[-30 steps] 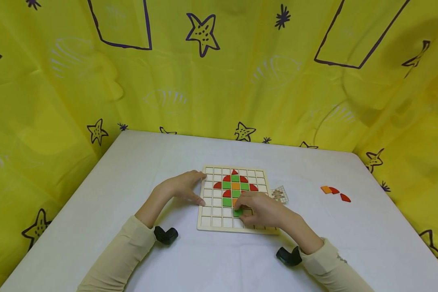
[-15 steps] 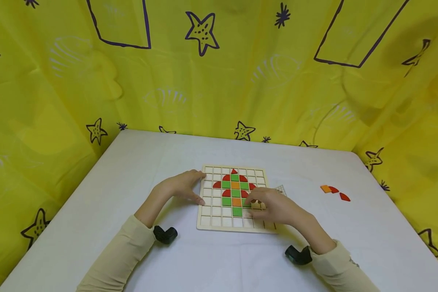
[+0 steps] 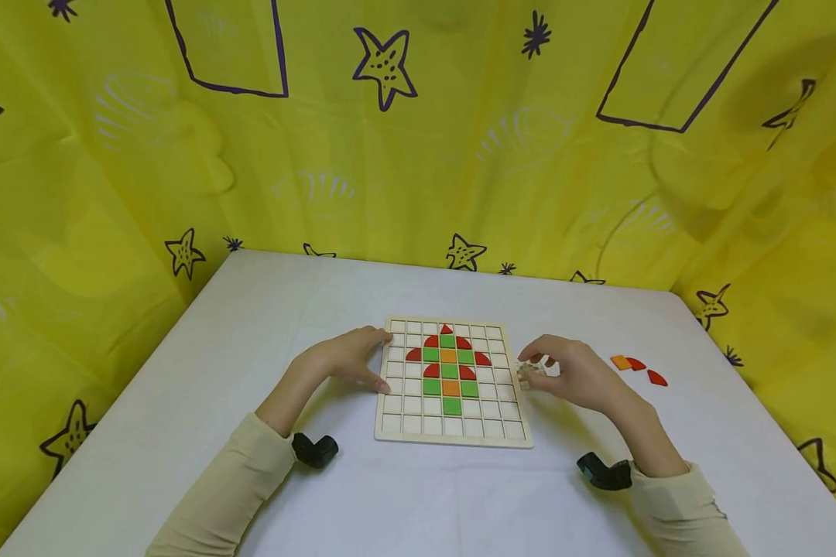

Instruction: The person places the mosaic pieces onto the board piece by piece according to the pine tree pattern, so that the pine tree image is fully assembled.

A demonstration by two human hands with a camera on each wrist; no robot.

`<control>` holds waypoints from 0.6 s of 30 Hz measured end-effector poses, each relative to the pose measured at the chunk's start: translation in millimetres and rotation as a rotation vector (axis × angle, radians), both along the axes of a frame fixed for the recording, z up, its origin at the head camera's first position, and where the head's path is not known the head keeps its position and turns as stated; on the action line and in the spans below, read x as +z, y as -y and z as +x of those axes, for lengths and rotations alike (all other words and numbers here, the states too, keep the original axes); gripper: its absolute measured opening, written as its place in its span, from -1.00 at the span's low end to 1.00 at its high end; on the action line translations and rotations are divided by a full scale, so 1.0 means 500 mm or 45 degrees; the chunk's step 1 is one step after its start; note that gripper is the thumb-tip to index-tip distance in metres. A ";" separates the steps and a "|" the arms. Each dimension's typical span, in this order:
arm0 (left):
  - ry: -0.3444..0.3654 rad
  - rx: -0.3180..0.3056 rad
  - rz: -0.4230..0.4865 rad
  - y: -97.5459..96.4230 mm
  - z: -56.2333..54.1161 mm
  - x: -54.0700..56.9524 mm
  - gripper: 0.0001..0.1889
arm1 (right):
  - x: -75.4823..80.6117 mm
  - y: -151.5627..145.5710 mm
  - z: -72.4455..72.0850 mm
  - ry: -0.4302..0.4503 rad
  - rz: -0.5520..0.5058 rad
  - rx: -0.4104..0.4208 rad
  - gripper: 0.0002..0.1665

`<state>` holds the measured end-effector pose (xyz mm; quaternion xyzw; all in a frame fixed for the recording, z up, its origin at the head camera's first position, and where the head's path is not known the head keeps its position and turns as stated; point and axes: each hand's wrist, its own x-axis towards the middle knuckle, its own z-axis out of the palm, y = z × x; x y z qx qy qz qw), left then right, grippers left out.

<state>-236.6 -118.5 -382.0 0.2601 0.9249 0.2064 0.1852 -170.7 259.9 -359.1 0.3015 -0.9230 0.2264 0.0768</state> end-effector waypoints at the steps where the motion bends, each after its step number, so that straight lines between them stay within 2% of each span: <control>1: 0.000 0.000 0.002 0.000 0.000 0.000 0.00 | 0.002 -0.008 -0.001 -0.009 -0.009 -0.012 -0.77; 10: 0.015 0.011 -0.016 -0.003 0.001 0.002 -0.01 | 0.012 -0.074 -0.010 -0.153 -0.082 -0.087 -0.75; 18: 0.003 0.009 -0.011 -0.003 0.003 0.003 0.00 | 0.012 -0.127 -0.017 -0.104 -0.098 -0.236 -0.81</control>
